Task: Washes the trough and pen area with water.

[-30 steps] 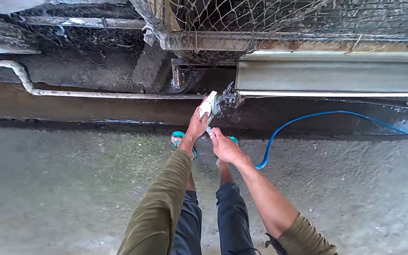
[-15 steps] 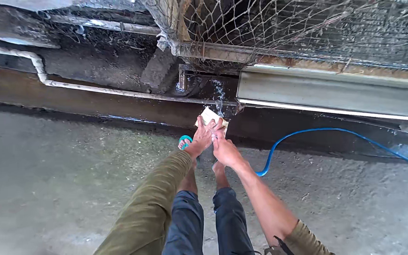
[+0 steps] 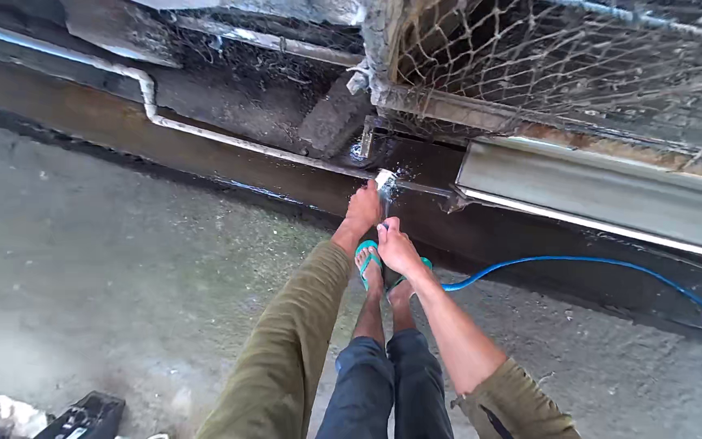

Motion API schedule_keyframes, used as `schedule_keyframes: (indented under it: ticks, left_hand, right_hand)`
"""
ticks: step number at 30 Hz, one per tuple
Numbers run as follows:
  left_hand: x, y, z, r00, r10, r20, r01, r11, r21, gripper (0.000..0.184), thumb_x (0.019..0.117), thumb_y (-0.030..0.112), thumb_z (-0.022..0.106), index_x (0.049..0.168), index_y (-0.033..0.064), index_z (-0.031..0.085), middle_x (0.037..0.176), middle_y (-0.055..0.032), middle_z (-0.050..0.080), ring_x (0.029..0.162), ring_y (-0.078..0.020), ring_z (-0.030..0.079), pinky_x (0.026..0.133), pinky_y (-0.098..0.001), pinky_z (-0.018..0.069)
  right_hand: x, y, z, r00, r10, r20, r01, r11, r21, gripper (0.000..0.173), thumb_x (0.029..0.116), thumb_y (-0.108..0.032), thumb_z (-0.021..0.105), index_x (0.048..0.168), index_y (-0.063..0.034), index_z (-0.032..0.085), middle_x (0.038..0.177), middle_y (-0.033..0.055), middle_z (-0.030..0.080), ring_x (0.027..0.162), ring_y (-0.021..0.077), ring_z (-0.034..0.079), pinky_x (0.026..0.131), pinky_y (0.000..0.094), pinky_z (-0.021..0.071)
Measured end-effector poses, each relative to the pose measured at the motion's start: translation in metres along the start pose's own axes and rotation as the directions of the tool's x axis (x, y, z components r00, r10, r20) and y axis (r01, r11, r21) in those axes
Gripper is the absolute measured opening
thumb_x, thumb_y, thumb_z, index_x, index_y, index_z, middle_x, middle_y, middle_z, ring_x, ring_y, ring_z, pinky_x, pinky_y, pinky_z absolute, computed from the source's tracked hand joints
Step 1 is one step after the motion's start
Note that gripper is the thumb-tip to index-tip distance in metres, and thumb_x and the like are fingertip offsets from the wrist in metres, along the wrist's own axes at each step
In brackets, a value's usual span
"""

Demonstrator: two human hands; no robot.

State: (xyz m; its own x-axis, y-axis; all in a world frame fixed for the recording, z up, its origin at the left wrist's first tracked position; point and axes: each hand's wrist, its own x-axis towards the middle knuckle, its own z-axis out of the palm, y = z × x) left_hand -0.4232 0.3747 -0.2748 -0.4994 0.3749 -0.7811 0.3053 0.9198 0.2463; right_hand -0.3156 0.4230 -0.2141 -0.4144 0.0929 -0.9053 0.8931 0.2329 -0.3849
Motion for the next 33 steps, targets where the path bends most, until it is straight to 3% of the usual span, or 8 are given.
schedule_keyframes:
  ticks: [4, 7, 11, 16, 20, 24, 29, 33]
  left_hand:
    - [-0.009, -0.057, -0.022, 0.96, -0.221, -0.172, 0.196, 0.969, -0.153, 0.045, 0.1047, 0.025, 0.053, 0.142, 0.0001, 0.049, 0.11, -0.0308, 0.068, 0.103, -0.0496, 0.068, 0.087, -0.0667, 0.0535]
    - [-0.019, -0.097, -0.036, 0.895, -0.402, -0.196, 0.366, 0.91, -0.195, 0.048, 0.1082, 0.038, 0.044, 0.144, 0.0072, 0.053, 0.116, -0.0277, 0.069, 0.11, -0.0473, 0.067, 0.09, -0.0675, 0.0513]
    - [-0.034, -0.137, -0.033, 0.854, -0.475, -0.211, 0.358, 0.832, -0.424, 0.046, 0.1099, 0.035, 0.044, 0.137, 0.0018, 0.059, 0.117, -0.0286, 0.068, 0.114, -0.0448, 0.065, 0.098, -0.0638, 0.0475]
    - [-0.054, -0.131, -0.018, 0.908, -0.419, -0.026, 0.218, 0.522, -0.824, 0.037, 0.1091, 0.013, 0.043, 0.14, -0.0061, 0.051, 0.138, -0.0243, 0.058, 0.129, -0.0276, 0.056, 0.11, -0.045, 0.0429]
    - [-0.068, -0.09, -0.003, 0.976, -0.204, 0.074, 0.158, 0.434, -0.887, 0.052, 0.1056, 0.007, 0.043, 0.154, -0.0042, 0.029, 0.146, -0.0242, 0.05, 0.128, -0.0218, 0.056, 0.108, -0.0371, 0.0468]
    - [-0.07, -0.05, 0.02, 0.987, 0.104, 0.124, 0.064, 0.451, -0.89, 0.099, 0.0904, 0.041, 0.063, 0.159, 0.0025, 0.003, 0.146, -0.0205, 0.049, 0.126, -0.0164, 0.058, 0.104, -0.0354, 0.0506]
    - [-0.039, 0.022, 0.051, 0.962, 0.261, 0.082, -0.031, 0.402, -0.915, 0.095, 0.0853, 0.039, 0.069, 0.158, 0.0051, 0.019, 0.128, -0.0163, 0.062, 0.11, -0.0188, 0.065, 0.096, -0.0395, 0.0544]
    - [0.024, 0.067, 0.07, 0.932, 0.362, -0.029, -0.199, 0.442, -0.875, 0.085, 0.09, 0.036, 0.065, 0.162, 0.0141, 0.026, 0.136, -0.0182, 0.06, 0.115, -0.0256, 0.063, 0.097, -0.0471, 0.0535]
  right_hand:
    - [0.036, -0.034, 0.008, 0.994, -0.085, 0.071, 0.087, 0.996, -0.021, 0.048, 0.1146, -0.032, 0.026, 0.153, -0.004, 0.036, 0.131, 0.0239, 0.064, 0.124, 0.0352, 0.062, 0.107, 0.0494, 0.0477]
    - [0.07, -0.056, 0.02, 0.99, -0.128, 0.053, 0.131, 0.99, -0.053, 0.05, 0.1139, -0.032, 0.03, 0.158, -0.0094, 0.034, 0.139, 0.0241, 0.06, 0.132, 0.0383, 0.057, 0.11, 0.0549, 0.0443]
    - [0.105, -0.066, 0.044, 0.983, -0.178, 0.051, 0.184, 0.971, -0.152, 0.067, 0.1108, -0.03, 0.04, 0.167, -0.0187, 0.006, 0.171, 0.0181, 0.016, 0.156, 0.0395, 0.019, 0.12, 0.066, 0.0204]
    - [0.084, -0.04, 0.082, 0.921, -0.344, 0.184, 0.375, 0.912, -0.168, 0.094, 0.0837, -0.003, 0.073, 0.164, -0.0219, 0.028, 0.173, 0.0105, 0.014, 0.157, 0.0371, 0.02, 0.118, 0.0675, 0.0262]
    - [0.06, 0.025, 0.103, 0.83, -0.476, -0.29, 0.488, 0.872, -0.036, 0.068, 0.0845, 0.001, 0.07, 0.15, -0.0072, 0.053, 0.162, 0.0197, 0.039, 0.148, 0.0366, 0.041, 0.119, 0.0544, 0.0363]
    - [0.02, 0.06, 0.077, 0.73, -0.414, -0.543, 0.593, 0.779, 0.204, 0.044, 0.0913, 0.001, 0.065, 0.134, 0.0115, 0.061, 0.144, 0.0286, 0.056, 0.142, 0.0363, 0.051, 0.121, 0.0428, 0.0391]
    - [-0.015, 0.111, -0.009, 0.828, -0.421, -0.371, 0.485, 0.869, 0.096, 0.046, 0.0999, -0.011, 0.061, 0.143, 0.0048, 0.057, 0.149, 0.0211, 0.055, 0.142, 0.0281, 0.052, 0.121, 0.0408, 0.0385]
    - [-0.016, 0.174, -0.101, 0.526, -0.567, -0.633, 0.493, 0.81, -0.316, 0.03, 0.1014, -0.005, 0.052, 0.121, 0.0025, 0.073, 0.125, 0.0181, 0.072, 0.119, 0.0299, 0.07, 0.103, 0.0453, 0.0568]
